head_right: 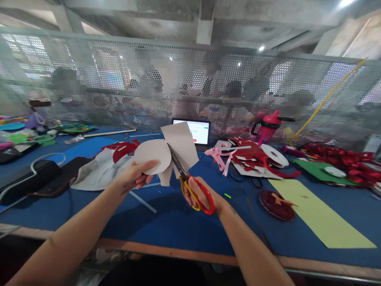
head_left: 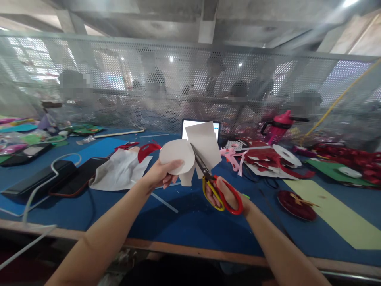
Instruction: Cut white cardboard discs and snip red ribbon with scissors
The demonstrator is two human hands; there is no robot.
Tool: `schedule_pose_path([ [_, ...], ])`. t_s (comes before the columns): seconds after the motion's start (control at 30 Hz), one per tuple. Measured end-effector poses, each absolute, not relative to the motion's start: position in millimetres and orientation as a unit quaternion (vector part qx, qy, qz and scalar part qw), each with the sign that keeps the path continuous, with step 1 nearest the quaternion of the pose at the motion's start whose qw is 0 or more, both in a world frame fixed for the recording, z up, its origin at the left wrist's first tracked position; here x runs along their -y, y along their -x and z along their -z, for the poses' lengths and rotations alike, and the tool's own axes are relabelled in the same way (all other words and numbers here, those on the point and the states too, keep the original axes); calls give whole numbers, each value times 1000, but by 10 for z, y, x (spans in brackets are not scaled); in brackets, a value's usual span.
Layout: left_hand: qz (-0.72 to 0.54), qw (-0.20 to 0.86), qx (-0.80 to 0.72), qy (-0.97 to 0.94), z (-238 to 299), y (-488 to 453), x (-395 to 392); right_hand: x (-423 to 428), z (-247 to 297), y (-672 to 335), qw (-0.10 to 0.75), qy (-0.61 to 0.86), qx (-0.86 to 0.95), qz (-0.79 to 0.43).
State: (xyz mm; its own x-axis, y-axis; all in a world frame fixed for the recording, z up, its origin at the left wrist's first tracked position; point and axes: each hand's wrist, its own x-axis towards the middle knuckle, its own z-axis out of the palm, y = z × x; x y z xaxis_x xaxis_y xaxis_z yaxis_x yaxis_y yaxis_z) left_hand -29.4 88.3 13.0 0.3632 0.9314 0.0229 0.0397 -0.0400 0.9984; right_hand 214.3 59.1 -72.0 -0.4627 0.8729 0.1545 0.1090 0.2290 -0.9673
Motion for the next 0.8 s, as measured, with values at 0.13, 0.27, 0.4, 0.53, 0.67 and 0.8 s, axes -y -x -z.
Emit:
schedule_pose_path([
  [0.13, -395, 565, -406, -599, -150, 273, -849, -528, 579, -2076, 372, 341, 695, -512],
  [0.27, -376, 581, -401, -601, -167, 229, -802, -458, 395, -2029, 351, 329, 720, -501],
  [0.4, -372, 588, -395, -600, -180, 219, -795, -462, 341, -2036, 355, 344, 733, -468],
  [0.53, -362, 589, -399, -602, -201, 240, -797, -521, 373, -2077, 349, 346, 753, -438],
  [0.67, -362, 586, -405, -602, -216, 256, -787, -564, 439, -2097, 340, 339, 758, -443],
  [0.8, -355, 583, -401, -611, -230, 263, -785, -564, 471, -2060, 341, 334, 752, -453],
])
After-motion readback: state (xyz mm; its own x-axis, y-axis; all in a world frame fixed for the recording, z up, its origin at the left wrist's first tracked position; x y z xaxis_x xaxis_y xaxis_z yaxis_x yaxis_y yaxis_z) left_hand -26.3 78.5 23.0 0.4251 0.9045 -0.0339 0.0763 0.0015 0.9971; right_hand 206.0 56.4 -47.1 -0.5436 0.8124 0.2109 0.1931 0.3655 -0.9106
